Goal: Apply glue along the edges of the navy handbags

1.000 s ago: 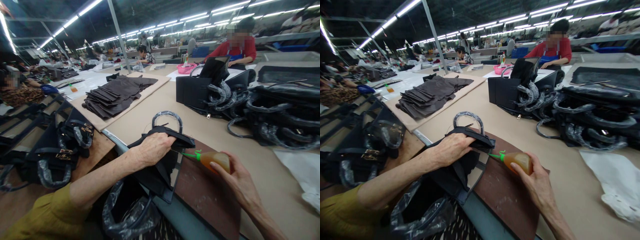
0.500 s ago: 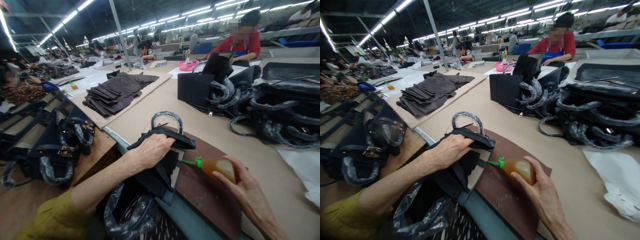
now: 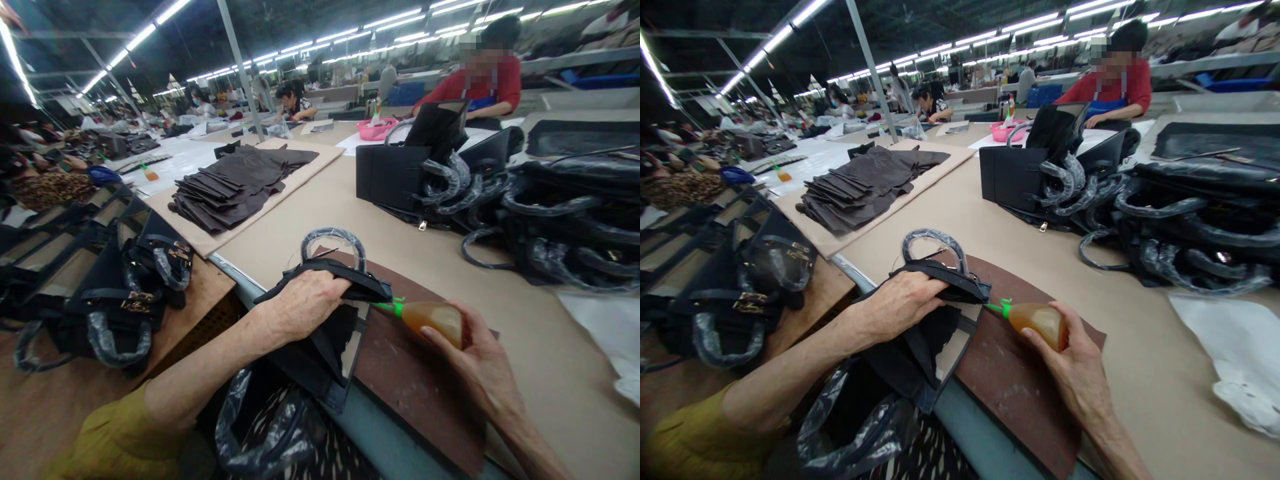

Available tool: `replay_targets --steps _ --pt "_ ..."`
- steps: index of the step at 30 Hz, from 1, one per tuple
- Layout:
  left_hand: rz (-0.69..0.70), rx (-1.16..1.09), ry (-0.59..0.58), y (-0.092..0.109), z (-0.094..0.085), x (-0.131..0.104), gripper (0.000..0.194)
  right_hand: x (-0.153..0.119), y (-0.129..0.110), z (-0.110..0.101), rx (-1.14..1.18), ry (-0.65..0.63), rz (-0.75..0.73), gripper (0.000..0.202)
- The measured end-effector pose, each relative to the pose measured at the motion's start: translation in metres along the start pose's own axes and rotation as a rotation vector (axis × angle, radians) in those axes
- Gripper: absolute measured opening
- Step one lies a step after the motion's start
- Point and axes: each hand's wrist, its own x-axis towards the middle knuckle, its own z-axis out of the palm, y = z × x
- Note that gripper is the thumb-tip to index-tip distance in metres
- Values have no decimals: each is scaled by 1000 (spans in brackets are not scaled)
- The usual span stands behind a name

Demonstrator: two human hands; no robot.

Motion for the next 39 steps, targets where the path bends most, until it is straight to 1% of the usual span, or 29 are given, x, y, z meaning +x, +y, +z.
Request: replay_targets --steps 3,7,11,14,19,26,29,34,39 --pt "-11 -7 -22 1 -1 -1 27 -6 -1 -3 28 -24 84 71" --pt "-31 -4 -61 4 -1 -5 30 -13 -9 -10 -31 -71 126 71" --pt "-58 -6 -93 6 2 -12 28 -15 -16 -15 -12 -35 145 69" --pt "-76 -26 -110 7 3 -15 26 -16 -17 -14 -3 -41 154 69" --pt "-70 -41 -100 8 5 -18 22 -19 -14 -12 -23 -67 138 69" --pt "-24 -33 -56 7 12 -23 21 -26 -13 -16 24 -122 187 72" --pt "-15 -36 -54 7 12 -23 20 -27 -17 -16 61 -96 206 72" --pt "-1 -41 -32 7 10 -23 21 -28 -23 -14 12 -61 200 70" --pt "-16 -32 -58 4 11 -24 19 -31 -16 -14 52 -88 237 73"
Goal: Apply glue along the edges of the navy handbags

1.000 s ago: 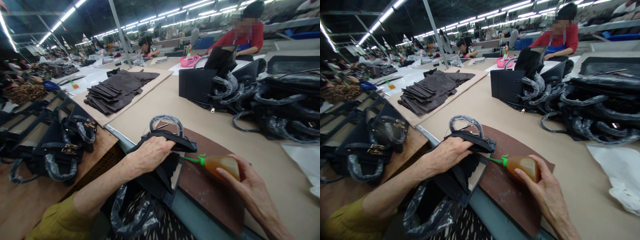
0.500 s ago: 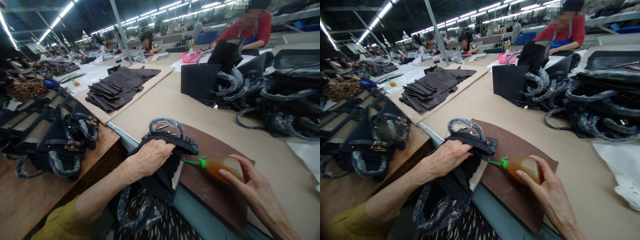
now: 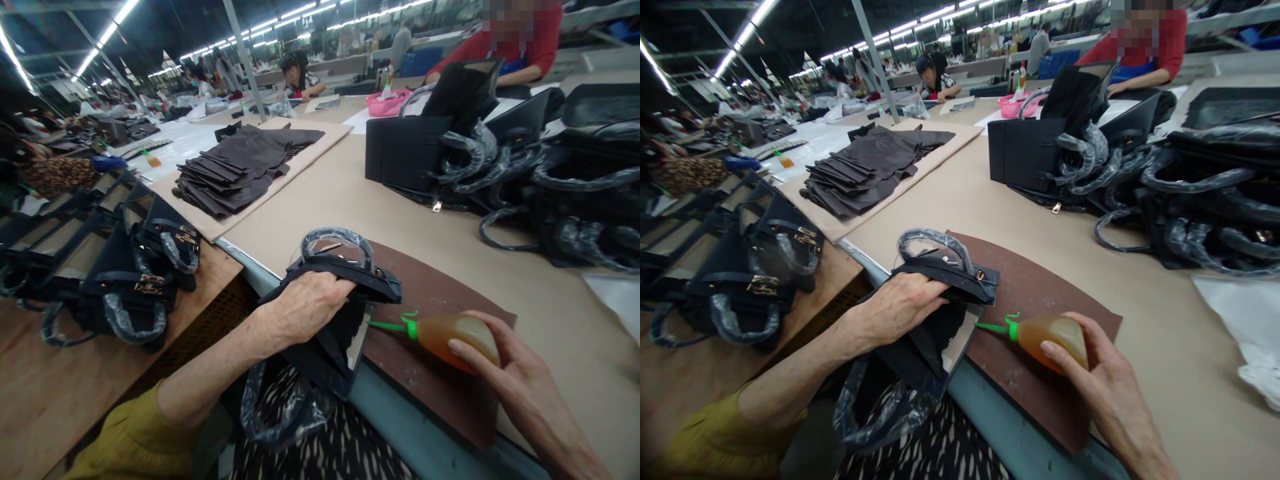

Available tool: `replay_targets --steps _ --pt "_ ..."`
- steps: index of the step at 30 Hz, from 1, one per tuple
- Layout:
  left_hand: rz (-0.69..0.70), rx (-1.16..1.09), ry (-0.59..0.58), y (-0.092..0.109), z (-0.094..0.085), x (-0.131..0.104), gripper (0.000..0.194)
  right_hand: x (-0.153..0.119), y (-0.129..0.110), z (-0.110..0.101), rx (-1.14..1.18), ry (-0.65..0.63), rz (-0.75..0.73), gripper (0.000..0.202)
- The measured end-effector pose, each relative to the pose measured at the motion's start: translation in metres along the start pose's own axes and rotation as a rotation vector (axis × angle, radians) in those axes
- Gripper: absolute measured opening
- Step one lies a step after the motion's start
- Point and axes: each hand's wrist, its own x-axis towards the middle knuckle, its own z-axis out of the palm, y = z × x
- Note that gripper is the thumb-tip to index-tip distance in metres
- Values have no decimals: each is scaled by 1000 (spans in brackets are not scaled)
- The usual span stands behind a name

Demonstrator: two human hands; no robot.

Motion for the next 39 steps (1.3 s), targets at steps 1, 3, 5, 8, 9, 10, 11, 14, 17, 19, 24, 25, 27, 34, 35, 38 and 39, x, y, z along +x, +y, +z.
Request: replay_targets --steps 1,3,5,8,9,10,11,14,17,19,24,25,27,34,35,38,39 --pt "6 -2 2 -1 1 0 19 -1 2 -1 7 -23 10 73" --pt "7 1 -9 -1 2 1 20 -3 6 -2 0 -67 25 73" --pt "11 11 -16 -1 3 1 20 -7 8 -3 -14 -72 33 73" --pt "23 26 -9 0 2 0 19 -14 7 -1 -25 -41 15 68" --pt "20 31 -14 1 1 0 20 -16 7 -1 -24 -37 8 67" --pt "10 35 -23 1 1 0 20 -18 6 -1 -18 -39 3 66" --pt "-2 39 -34 2 0 1 20 -20 6 -1 -11 -45 -1 65" --pt "-11 37 -21 2 -1 1 22 -23 5 -2 10 -75 15 66" --pt "15 24 16 2 0 2 25 -25 2 -3 6 -87 15 66" --pt "21 23 27 2 -1 3 24 -27 0 -3 3 -87 10 65" --pt "-9 53 5 4 -2 4 25 -34 -2 -1 29 -101 33 66" --pt "-6 57 8 4 -2 4 24 -36 -1 -1 33 -110 33 66" --pt "-1 56 12 5 -2 4 23 -38 0 -1 36 -133 30 64" --pt "-31 47 -14 5 -2 4 24 -42 11 -5 28 -206 -20 65" --pt "-29 46 -10 5 -1 4 25 -43 14 -6 22 -218 -34 64" --pt "-5 51 24 3 1 4 25 -45 23 -10 -6 -257 -62 61" --pt "4 57 35 2 1 4 25 -46 26 -11 -13 -282 -63 61"
